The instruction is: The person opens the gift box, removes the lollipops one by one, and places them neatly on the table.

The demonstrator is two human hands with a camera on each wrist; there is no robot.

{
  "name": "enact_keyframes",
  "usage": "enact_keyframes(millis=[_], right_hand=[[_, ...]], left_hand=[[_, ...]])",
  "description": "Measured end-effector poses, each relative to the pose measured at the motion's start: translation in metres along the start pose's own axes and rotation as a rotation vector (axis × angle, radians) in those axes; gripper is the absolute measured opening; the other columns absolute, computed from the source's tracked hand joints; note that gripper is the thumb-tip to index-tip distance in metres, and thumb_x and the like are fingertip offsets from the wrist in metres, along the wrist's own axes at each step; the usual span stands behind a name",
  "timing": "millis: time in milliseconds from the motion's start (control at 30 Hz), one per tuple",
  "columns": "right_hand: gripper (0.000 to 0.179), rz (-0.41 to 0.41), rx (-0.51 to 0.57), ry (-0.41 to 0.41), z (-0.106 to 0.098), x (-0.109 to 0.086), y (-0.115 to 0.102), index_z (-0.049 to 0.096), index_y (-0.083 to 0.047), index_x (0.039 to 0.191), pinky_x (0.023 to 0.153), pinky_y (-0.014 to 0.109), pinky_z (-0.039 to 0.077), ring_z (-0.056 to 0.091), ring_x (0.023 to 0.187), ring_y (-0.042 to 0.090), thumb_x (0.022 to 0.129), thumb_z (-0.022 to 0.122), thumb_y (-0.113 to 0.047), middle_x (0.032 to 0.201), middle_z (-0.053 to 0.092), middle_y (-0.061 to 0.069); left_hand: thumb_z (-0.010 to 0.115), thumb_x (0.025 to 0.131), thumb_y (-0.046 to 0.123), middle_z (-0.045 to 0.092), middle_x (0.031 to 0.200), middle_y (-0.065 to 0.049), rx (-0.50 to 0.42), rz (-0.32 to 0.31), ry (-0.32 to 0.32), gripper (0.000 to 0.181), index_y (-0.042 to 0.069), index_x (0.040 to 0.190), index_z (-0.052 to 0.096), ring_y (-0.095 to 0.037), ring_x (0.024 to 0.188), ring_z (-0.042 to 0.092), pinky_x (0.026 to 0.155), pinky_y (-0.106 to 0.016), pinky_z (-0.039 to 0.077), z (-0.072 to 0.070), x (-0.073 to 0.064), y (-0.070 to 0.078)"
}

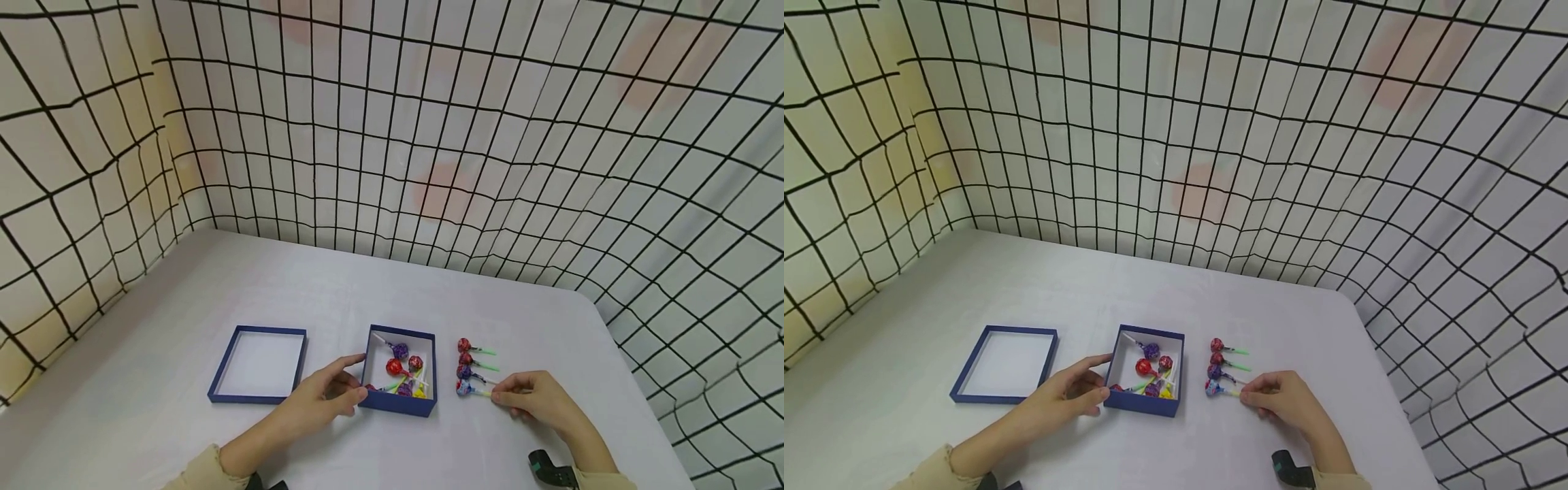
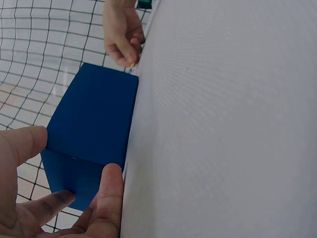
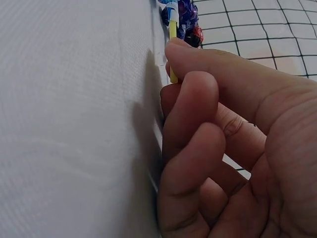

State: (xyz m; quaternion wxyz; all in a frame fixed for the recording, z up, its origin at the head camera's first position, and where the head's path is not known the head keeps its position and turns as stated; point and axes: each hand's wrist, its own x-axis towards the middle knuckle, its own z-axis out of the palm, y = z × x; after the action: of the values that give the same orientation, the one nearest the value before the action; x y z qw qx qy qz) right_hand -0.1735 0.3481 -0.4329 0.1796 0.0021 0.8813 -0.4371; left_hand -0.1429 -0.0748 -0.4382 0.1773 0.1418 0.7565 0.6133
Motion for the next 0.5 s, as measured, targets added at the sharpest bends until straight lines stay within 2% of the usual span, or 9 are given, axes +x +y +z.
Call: enact_keyframes(millis=[500], right_hand=[[0.028,0.024,0.009,0.001,0.0005,-0.0006,0.0009,0.078,0.0,0.11,0.057,0.025,0.048,0.059,0.063,0.011,0.096,0.083,-0.023,0.074,0.068,-0.003]], left_hand=[[0.07,0.106,0.029,0.066,0.12,-0.017,0.01,0.011,-0.015,0.07,0.003,0.164,0.039,-0.022,0.099,0.073,0.081,-0.023,0.06,0.0002,0.0002,0.0001]])
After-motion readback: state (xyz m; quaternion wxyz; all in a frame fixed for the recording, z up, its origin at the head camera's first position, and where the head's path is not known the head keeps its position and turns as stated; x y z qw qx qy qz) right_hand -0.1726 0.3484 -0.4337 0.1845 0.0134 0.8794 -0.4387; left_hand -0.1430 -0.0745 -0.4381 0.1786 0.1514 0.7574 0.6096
